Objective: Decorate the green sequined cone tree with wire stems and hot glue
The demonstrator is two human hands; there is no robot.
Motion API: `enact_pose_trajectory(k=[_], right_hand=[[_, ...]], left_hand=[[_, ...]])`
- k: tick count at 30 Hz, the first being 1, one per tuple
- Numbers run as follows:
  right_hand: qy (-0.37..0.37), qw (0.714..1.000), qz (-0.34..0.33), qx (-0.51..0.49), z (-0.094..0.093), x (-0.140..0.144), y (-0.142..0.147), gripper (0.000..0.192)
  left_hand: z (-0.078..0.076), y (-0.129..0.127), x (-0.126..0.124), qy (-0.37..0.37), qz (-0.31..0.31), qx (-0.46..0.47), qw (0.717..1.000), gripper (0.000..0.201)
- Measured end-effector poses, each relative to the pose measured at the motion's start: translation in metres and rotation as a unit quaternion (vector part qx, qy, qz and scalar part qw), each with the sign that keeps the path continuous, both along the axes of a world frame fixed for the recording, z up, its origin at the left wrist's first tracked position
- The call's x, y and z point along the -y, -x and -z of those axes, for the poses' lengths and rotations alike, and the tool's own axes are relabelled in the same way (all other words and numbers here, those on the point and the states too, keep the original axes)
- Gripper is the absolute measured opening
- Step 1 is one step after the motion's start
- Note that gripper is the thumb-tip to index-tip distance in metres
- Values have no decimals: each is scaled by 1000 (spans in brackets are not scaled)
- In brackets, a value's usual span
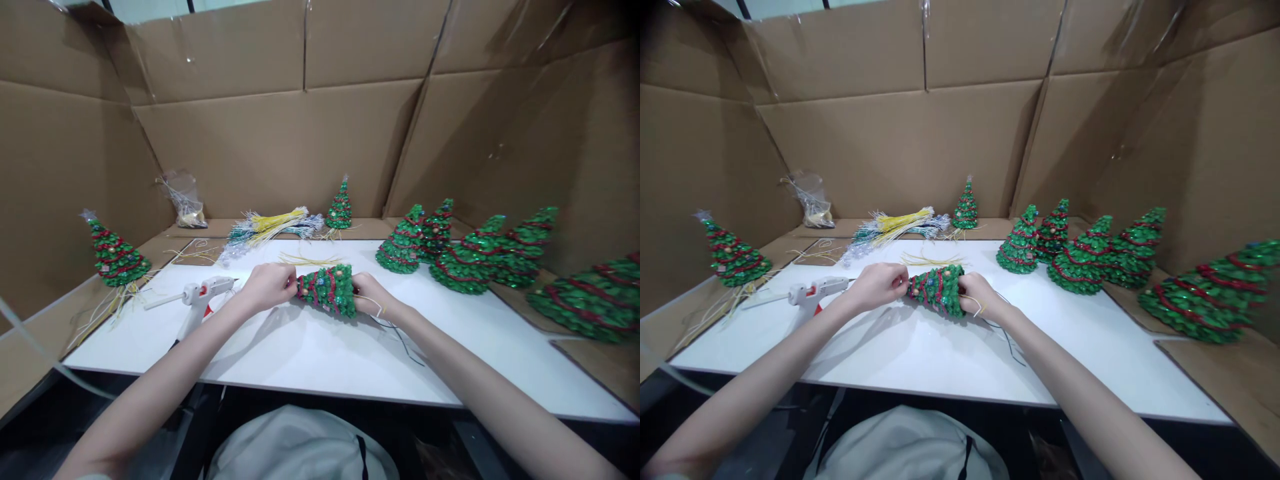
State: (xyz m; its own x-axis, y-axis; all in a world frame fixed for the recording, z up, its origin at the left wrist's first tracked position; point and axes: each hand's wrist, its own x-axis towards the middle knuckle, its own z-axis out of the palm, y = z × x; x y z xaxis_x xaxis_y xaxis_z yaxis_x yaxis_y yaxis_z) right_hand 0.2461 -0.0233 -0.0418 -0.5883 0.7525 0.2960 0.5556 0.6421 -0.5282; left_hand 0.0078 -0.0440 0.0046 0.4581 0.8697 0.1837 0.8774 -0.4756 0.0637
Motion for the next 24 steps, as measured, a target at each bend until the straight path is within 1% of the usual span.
enact_pose_trajectory(k=[5,11,16,24], right_hand=[[-1,1000,10,-3,2,-1,-1,22],[-1,1000,6,-1,4,-3,-2,22],[1,1000,5,-18,3,-1,-1,22],[21,999,-22,-30,-2,6,2,20]], left_hand=[[-4,1,-3,20,8,-2,1000,16],[-1,-3,-5,27,-7,-10,1000,18],[-2,-6,-4,32,-14,1,999,20],[2,-9,-5,47,-27,29,998,22]])
